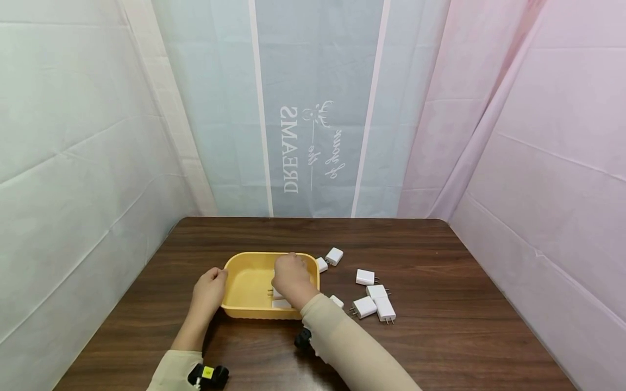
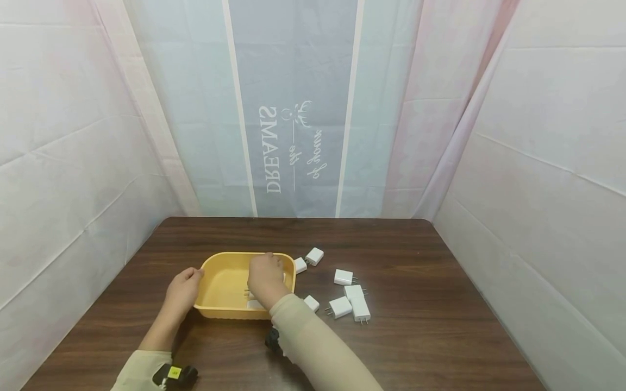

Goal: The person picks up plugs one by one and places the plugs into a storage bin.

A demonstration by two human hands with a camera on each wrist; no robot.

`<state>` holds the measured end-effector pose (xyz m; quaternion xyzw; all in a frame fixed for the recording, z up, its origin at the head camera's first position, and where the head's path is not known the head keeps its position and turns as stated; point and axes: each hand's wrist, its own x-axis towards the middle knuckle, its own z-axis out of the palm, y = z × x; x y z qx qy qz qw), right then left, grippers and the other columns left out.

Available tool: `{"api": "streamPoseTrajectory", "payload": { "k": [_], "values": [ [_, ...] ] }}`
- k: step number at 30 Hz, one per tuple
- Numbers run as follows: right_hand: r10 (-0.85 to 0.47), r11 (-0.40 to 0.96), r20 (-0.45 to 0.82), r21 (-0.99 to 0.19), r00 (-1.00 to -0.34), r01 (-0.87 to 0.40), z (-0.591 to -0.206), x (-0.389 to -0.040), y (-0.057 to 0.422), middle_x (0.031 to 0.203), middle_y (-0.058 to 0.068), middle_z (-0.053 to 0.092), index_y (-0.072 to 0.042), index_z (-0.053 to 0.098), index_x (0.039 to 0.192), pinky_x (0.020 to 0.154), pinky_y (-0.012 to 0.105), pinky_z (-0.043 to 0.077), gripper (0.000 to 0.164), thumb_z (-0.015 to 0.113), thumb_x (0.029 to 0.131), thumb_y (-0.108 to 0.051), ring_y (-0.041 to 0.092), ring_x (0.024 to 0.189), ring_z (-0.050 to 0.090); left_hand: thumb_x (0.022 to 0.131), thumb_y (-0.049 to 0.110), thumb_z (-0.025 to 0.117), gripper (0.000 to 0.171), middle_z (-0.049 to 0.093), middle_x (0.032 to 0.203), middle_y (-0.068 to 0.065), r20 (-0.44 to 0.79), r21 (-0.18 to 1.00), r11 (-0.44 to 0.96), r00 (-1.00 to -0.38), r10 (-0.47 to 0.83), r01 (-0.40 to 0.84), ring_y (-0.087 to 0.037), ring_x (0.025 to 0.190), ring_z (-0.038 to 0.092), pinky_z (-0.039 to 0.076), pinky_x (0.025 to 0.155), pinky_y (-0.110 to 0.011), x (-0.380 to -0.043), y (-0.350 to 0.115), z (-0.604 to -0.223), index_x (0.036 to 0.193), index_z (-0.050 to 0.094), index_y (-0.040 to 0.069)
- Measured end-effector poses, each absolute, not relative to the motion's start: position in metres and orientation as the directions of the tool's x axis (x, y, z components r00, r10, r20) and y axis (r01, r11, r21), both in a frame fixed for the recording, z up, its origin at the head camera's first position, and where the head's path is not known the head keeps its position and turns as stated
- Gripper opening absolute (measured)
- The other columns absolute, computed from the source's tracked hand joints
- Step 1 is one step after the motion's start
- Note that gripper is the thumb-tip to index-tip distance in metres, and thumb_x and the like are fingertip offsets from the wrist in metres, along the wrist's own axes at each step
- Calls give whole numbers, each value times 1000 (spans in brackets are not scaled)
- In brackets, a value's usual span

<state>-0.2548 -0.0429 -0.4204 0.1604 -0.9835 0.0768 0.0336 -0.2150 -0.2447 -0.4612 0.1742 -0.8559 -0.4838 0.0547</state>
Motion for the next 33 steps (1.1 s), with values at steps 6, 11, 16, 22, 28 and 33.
{"api": "streamPoseTrajectory", "payload": {
  "k": [6,11,16,22,28,33],
  "values": [
    [-310,939,88,-128,-947,-319,-423,-257,-46,90,10,62,-8,71,81,76,41,49,21,72,82,-29,24,82,58,101,43,39,44,52,74,-7,-64,848,474,-935,-349,-235,-20,66,51,42,58,-31,-215,-245,-462,94,58,5],
    [-314,937,78,-137,-946,-322,-426,-259,-47,90,10,63,-13,65,66,73,41,47,23,71,82,-29,24,82,58,101,42,39,43,52,74,-8,-64,849,475,-938,-341,-230,-20,66,52,42,58,-31,-216,-245,-463,96,59,5],
    [-319,935,65,-142,-946,-325,-429,-261,-48,96,11,64,-16,60,60,73,41,48,31,73,82,-33,25,82,58,102,41,38,43,53,75,-8,-58,845,485,-939,-339,-227,-20,66,52,42,58,-31,-216,-246,-464,97,60,5],
    [-318,937,48,-135,-947,-322,-430,-263,-53,100,13,64,-17,56,56,76,42,48,35,73,82,-33,26,83,58,102,39,39,41,52,74,-8,-45,845,487,-937,-346,-220,-21,65,51,42,58,-31,-217,-246,-464,94,59,5],
    [-315,934,22,-172,-949,-314,-429,-262,-55,86,7,62,-17,52,54,75,40,46,35,70,83,-26,23,78,54,102,39,40,40,51,73,-8,-45,849,482,-937,-346,-218,-21,65,51,42,58,-31,-217,-246,-464,94,59,5],
    [-327,929,10,-179,-945,-323,-430,-262,-54,77,5,57,-17,49,52,70,38,44,37,68,84,-23,21,72,51,102,38,40,40,50,71,-8,-47,851,478,-938,-344,-218,-21,64,51,42,57,-31,-217,-246,-463,93,59,4]
  ]
}}
